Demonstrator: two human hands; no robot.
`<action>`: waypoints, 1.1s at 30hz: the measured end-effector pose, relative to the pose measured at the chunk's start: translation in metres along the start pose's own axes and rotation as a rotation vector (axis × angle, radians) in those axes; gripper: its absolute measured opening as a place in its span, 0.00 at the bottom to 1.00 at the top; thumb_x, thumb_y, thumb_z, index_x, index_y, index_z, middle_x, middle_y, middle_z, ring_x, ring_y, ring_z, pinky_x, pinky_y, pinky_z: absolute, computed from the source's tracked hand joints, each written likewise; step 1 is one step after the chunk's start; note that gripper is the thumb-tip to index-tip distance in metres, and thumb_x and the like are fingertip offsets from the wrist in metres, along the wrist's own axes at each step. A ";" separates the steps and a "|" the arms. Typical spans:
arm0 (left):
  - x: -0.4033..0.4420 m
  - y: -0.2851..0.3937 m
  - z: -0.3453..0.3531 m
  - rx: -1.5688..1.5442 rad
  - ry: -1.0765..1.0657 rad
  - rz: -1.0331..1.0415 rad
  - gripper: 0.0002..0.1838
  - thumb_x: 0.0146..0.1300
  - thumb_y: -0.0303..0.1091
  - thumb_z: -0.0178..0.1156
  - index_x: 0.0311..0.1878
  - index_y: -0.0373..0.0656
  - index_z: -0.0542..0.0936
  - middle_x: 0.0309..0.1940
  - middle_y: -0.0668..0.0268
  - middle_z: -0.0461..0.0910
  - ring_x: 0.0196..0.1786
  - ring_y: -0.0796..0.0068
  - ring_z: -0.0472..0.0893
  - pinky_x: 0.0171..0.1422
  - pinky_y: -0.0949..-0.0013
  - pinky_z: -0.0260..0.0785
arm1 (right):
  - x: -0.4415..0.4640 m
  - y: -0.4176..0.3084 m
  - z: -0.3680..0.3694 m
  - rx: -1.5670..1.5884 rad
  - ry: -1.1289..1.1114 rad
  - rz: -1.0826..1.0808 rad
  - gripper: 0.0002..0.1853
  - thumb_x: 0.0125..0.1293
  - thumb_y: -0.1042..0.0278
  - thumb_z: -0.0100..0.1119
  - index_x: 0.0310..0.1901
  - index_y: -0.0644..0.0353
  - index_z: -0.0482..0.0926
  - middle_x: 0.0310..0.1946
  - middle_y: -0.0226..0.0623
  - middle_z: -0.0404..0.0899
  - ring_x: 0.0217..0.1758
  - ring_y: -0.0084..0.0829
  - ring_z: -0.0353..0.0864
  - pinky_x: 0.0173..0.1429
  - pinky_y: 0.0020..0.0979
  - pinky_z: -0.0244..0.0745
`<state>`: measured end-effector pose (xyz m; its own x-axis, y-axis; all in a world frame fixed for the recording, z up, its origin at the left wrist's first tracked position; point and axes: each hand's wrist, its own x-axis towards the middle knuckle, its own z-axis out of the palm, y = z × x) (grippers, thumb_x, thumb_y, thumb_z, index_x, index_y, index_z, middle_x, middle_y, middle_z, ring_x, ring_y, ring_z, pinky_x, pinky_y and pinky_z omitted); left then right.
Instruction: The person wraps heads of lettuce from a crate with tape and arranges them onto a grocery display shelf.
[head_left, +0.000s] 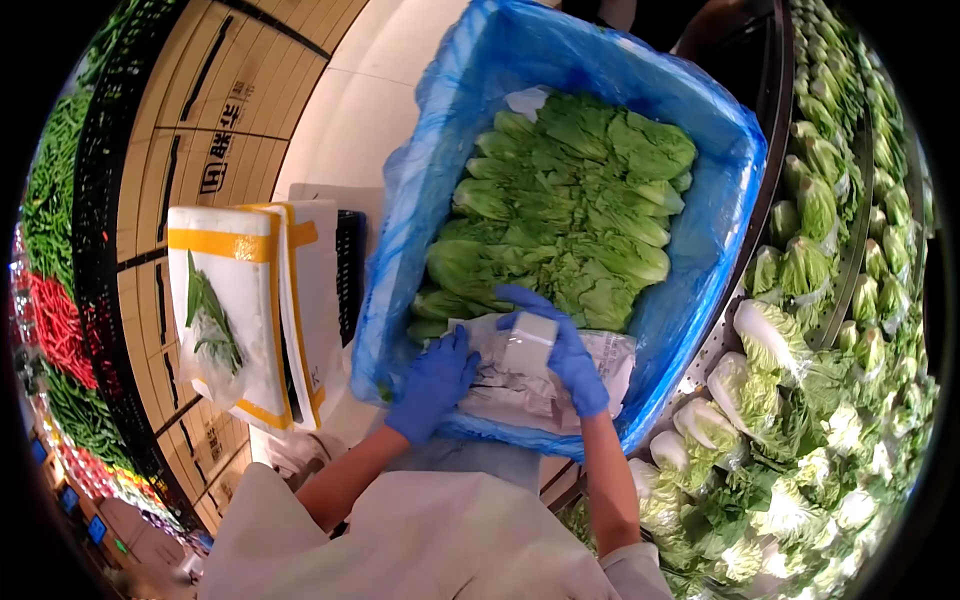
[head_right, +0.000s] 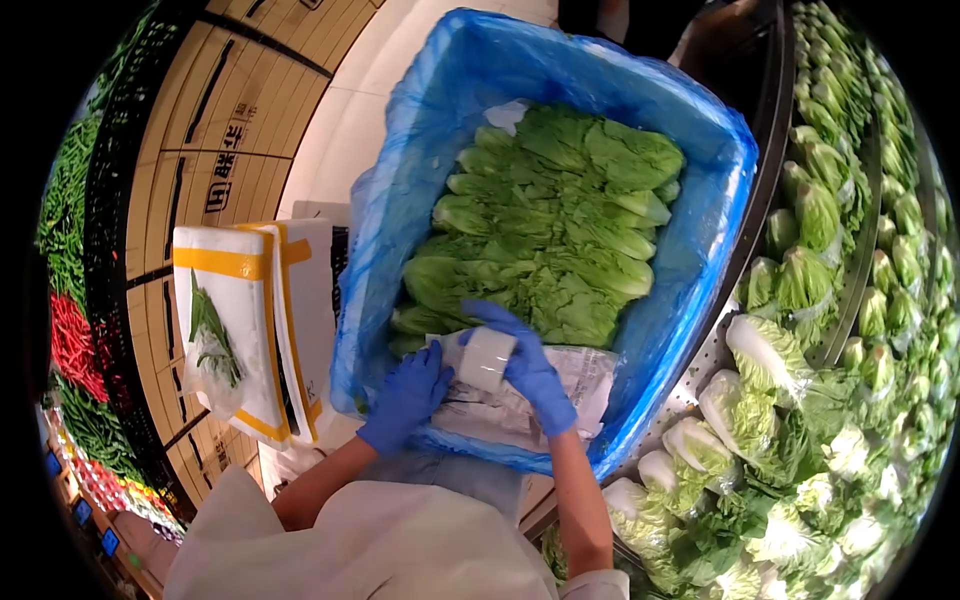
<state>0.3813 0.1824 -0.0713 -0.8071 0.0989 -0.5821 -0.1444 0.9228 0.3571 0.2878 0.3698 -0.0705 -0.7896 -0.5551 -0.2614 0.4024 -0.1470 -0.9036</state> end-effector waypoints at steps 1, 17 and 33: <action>-0.001 -0.008 0.002 -0.010 0.002 -0.010 0.27 0.61 0.38 0.50 0.62 0.37 0.63 0.52 0.46 0.70 0.45 0.53 0.75 0.45 0.56 0.71 | 0.002 0.010 0.009 -0.003 -0.012 0.008 0.20 0.53 0.70 0.64 0.49 0.62 0.76 0.54 0.41 0.73 0.59 0.34 0.70 0.61 0.29 0.64; 0.169 -0.018 -0.058 0.416 -0.436 0.078 0.55 0.28 0.56 0.74 0.56 0.29 0.64 0.39 0.49 0.75 0.45 0.51 0.77 0.51 0.62 0.70 | -0.043 0.058 0.039 -0.291 -0.064 0.294 0.34 0.41 0.84 0.49 0.56 0.58 0.72 0.59 0.42 0.69 0.67 0.40 0.60 0.69 0.33 0.54; 0.090 -0.016 -0.083 -1.047 -0.226 -0.175 0.40 0.50 0.44 0.67 0.62 0.33 0.62 0.57 0.56 0.69 0.57 0.68 0.70 0.58 0.67 0.64 | -0.051 0.051 0.039 -0.389 -0.010 0.137 0.30 0.43 0.82 0.49 0.54 0.58 0.74 0.57 0.38 0.72 0.65 0.41 0.63 0.70 0.33 0.54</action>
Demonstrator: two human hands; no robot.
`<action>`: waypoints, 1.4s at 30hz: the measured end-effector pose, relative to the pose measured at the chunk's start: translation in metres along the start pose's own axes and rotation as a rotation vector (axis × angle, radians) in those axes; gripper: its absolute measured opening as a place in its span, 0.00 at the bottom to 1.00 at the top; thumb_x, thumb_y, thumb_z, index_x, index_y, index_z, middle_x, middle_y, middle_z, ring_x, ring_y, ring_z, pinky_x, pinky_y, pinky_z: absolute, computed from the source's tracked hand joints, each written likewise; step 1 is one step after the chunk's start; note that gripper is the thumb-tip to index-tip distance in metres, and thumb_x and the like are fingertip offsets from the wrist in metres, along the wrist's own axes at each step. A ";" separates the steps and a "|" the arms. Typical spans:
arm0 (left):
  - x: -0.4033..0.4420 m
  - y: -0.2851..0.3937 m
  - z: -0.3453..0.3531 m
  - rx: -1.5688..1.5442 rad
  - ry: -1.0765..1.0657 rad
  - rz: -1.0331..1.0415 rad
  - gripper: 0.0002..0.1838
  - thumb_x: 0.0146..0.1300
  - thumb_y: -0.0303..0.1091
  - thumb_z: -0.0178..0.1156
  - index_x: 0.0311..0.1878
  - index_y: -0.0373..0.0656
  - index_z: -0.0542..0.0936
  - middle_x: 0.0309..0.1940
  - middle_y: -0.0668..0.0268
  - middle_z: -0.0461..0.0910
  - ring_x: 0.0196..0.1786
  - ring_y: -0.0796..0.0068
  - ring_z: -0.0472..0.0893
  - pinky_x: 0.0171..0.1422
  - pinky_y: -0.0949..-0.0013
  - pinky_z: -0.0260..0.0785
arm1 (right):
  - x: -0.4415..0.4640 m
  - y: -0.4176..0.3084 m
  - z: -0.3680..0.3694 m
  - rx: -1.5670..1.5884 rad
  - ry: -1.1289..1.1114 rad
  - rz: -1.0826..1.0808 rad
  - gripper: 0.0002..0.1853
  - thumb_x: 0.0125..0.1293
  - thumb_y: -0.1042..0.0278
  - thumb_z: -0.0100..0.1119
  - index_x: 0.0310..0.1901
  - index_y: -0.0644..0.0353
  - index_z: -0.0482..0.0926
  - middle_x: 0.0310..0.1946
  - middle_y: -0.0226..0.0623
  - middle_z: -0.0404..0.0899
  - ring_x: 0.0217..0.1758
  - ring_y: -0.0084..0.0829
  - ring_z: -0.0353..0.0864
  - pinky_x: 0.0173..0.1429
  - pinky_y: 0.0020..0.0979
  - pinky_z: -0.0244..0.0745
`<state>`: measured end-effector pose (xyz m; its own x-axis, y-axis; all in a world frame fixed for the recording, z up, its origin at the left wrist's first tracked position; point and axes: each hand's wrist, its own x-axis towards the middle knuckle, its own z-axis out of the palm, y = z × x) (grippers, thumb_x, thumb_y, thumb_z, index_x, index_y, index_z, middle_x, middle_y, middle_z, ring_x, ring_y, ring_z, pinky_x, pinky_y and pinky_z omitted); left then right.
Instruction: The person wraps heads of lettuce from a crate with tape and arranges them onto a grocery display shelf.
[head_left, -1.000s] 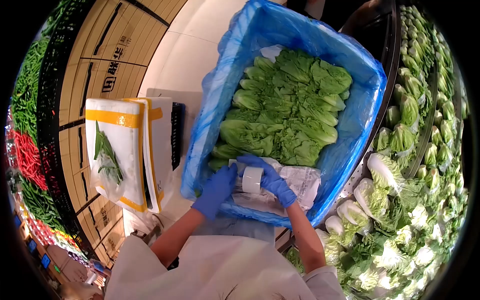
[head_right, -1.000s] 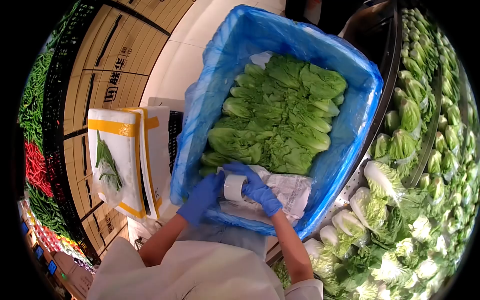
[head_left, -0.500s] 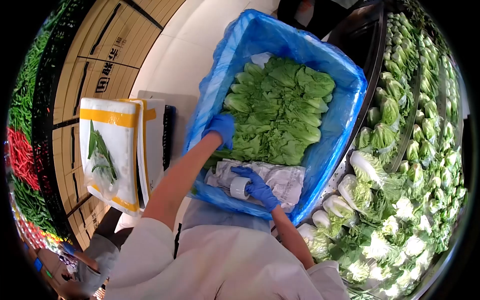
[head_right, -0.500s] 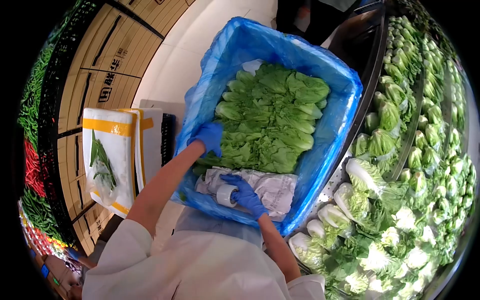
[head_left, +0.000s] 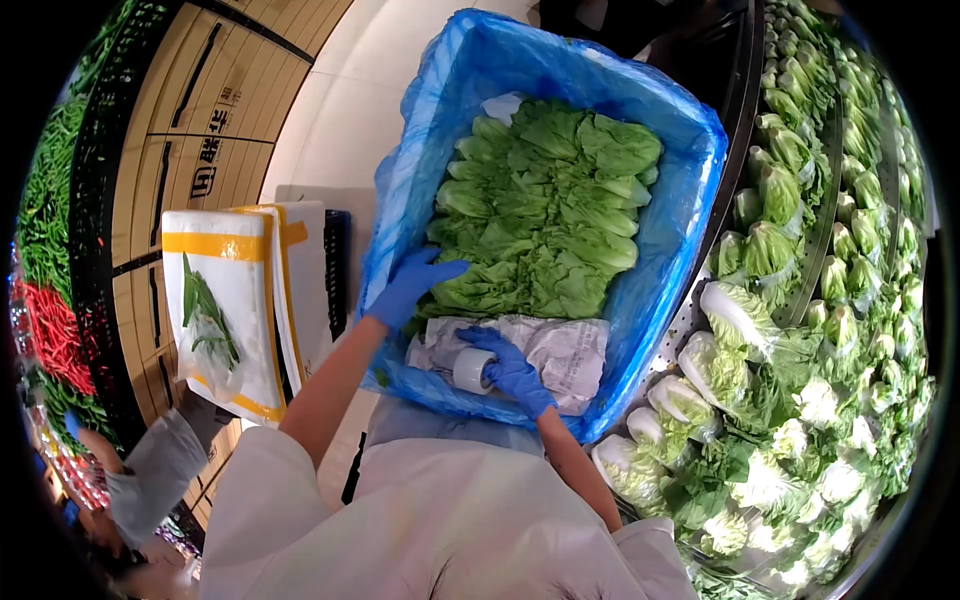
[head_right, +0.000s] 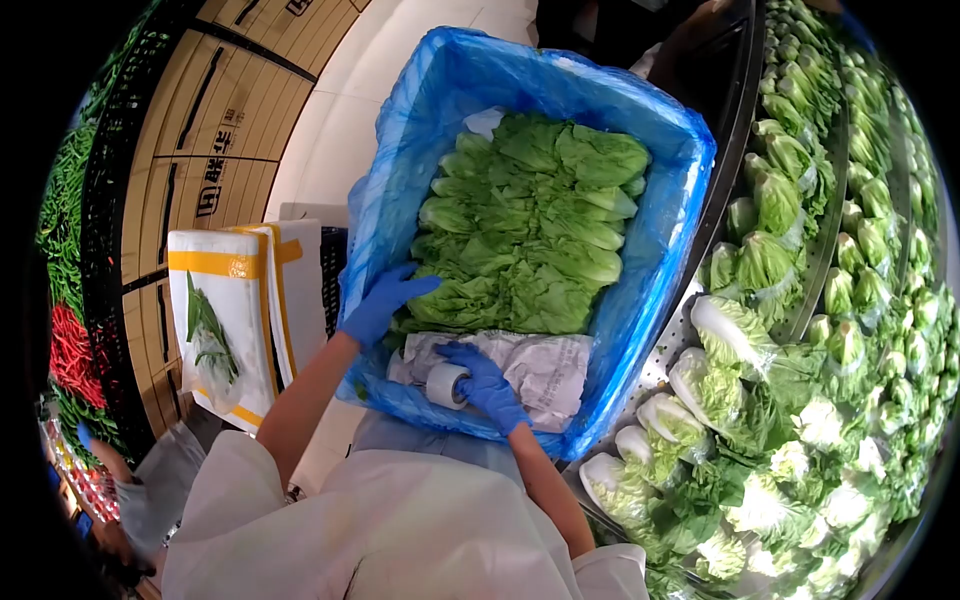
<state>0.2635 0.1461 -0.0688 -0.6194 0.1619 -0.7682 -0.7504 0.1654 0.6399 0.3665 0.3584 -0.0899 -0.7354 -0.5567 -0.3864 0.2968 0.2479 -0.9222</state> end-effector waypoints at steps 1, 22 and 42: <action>-0.013 0.004 0.008 -0.101 0.086 0.105 0.39 0.52 0.41 0.66 0.63 0.34 0.61 0.55 0.58 0.71 0.55 0.69 0.72 0.57 0.69 0.65 | -0.001 0.001 0.000 0.010 0.010 -0.007 0.30 0.43 0.82 0.49 0.53 0.58 0.74 0.57 0.37 0.72 0.65 0.41 0.64 0.69 0.33 0.55; -0.081 0.039 0.052 0.304 0.598 0.684 0.42 0.45 0.32 0.71 0.64 0.39 0.62 0.53 0.57 0.70 0.55 0.63 0.72 0.59 0.62 0.64 | -0.020 -0.017 -0.003 -0.019 0.056 -0.034 0.27 0.39 0.80 0.54 0.48 0.64 0.76 0.55 0.40 0.73 0.65 0.40 0.64 0.70 0.36 0.53; 0.133 0.043 0.114 0.740 -0.012 0.789 0.22 0.61 0.40 0.52 0.59 0.45 0.70 0.58 0.55 0.68 0.58 0.57 0.71 0.63 0.65 0.62 | -0.076 -0.039 -0.049 0.559 0.671 0.190 0.11 0.63 0.70 0.50 0.42 0.68 0.77 0.38 0.40 0.81 0.40 0.29 0.80 0.46 0.27 0.75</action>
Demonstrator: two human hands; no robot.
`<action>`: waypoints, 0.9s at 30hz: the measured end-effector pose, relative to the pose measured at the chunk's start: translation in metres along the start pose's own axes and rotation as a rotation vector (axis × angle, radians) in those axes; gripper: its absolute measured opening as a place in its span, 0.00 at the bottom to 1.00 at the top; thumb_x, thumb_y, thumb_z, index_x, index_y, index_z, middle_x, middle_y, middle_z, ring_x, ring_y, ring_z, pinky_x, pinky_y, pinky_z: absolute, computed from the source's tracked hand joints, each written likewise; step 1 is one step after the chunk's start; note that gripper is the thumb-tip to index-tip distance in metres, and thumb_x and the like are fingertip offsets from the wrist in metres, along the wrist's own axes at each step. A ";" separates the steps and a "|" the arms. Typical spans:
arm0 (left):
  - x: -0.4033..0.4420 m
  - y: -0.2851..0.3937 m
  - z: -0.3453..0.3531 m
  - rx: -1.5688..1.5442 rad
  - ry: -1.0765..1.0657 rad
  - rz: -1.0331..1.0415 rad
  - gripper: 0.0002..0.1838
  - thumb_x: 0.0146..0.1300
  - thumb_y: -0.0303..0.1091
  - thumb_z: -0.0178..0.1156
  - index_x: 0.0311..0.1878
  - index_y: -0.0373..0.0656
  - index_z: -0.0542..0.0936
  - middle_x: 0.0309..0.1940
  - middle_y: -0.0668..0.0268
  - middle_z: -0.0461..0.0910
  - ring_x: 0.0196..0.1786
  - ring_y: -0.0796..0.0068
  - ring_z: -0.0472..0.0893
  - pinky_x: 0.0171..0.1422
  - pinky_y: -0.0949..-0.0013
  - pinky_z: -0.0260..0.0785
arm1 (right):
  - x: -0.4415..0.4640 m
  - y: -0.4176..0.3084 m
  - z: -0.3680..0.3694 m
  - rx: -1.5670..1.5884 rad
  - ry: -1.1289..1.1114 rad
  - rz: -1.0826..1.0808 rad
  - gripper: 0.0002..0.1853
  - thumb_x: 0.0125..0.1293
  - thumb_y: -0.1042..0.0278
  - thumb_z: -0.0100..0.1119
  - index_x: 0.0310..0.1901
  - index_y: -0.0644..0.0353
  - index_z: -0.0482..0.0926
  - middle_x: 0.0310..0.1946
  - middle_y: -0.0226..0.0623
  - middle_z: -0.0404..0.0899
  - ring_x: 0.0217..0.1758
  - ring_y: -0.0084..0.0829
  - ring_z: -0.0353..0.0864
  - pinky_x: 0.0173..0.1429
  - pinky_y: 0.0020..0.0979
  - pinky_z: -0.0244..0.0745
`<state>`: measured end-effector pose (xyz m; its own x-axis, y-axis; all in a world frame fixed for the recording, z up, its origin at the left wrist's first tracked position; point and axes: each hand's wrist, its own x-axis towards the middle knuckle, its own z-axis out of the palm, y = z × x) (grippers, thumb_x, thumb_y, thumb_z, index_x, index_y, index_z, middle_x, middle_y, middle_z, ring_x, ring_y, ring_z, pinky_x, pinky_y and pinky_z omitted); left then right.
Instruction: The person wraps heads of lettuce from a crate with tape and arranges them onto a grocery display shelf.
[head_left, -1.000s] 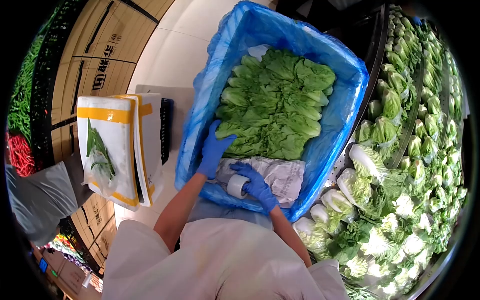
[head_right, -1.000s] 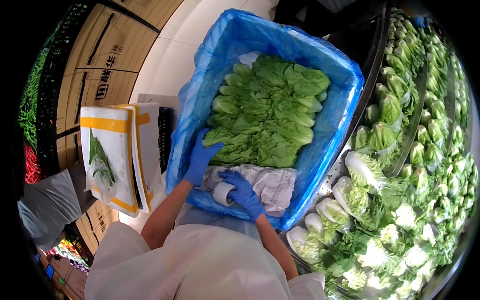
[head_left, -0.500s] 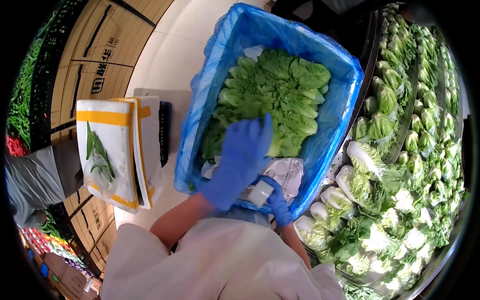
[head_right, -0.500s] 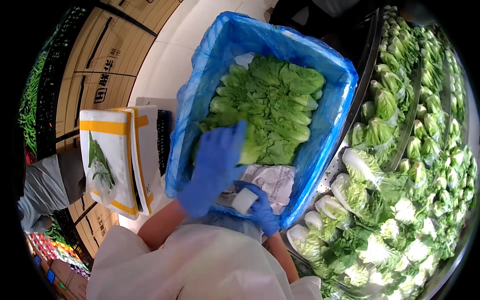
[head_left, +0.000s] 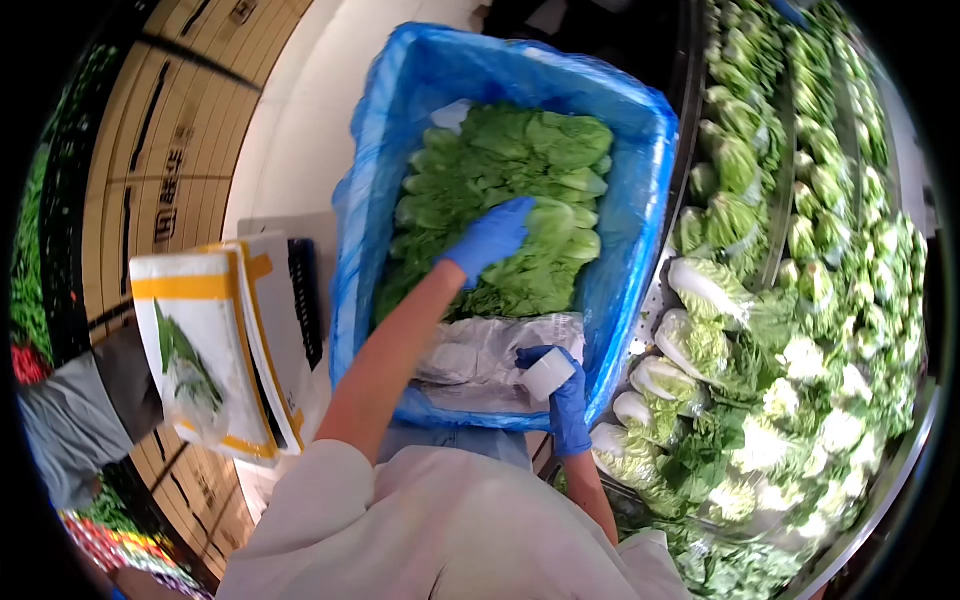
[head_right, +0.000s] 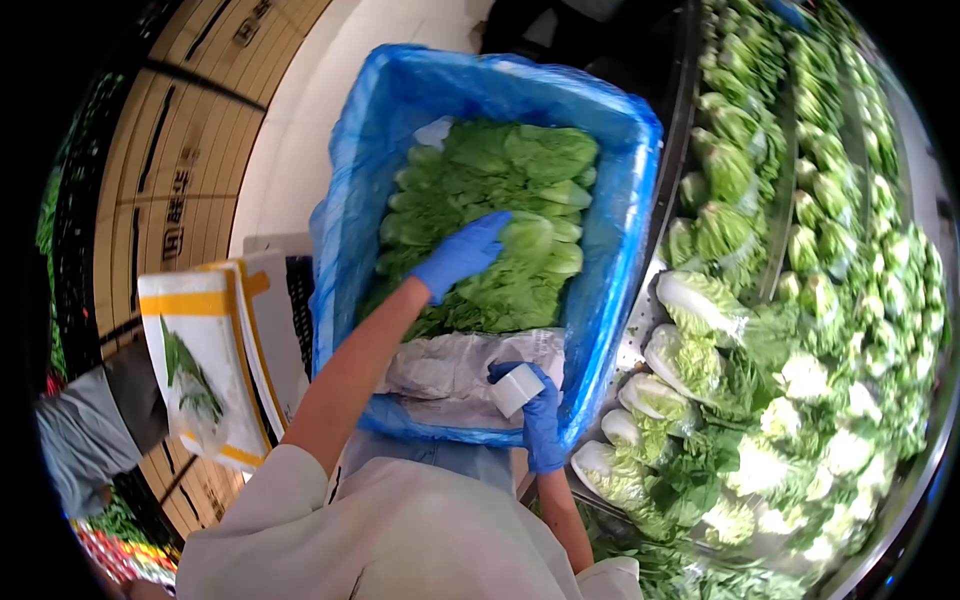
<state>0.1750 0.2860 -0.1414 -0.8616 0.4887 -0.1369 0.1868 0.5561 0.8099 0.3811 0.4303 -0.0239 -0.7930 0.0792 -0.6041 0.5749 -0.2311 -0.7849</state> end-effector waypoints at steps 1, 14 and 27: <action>0.000 -0.009 -0.005 -0.075 -0.021 -0.004 0.21 0.62 0.40 0.51 0.58 0.45 0.71 0.59 0.55 0.68 0.57 0.57 0.71 0.62 0.66 0.62 | -0.001 0.001 0.000 0.045 0.011 -0.006 0.11 0.63 0.70 0.49 0.41 0.68 0.77 0.37 0.40 0.81 0.40 0.29 0.80 0.45 0.27 0.76; -0.131 -0.048 -0.071 0.180 0.324 -0.398 0.15 0.60 0.39 0.54 0.43 0.37 0.75 0.39 0.51 0.75 0.36 0.52 0.76 0.44 0.58 0.68 | 0.002 -0.003 -0.011 0.080 0.244 -0.093 0.17 0.55 0.80 0.57 0.49 0.66 0.75 0.45 0.36 0.78 0.42 0.26 0.79 0.46 0.28 0.76; -0.235 -0.022 0.003 -0.501 0.487 -1.108 0.32 0.53 0.53 0.61 0.44 0.28 0.76 0.44 0.42 0.77 0.48 0.56 0.78 0.56 0.63 0.64 | 0.077 0.075 0.021 -0.642 -0.516 -0.166 0.26 0.52 0.75 0.50 0.56 0.53 0.74 0.54 0.46 0.74 0.55 0.37 0.76 0.59 0.29 0.69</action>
<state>0.3749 0.1615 -0.1289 -0.5446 -0.4141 -0.7293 -0.8302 0.1429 0.5388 0.3591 0.3982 -0.1266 -0.7804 -0.4261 -0.4577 0.3223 0.3531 -0.8783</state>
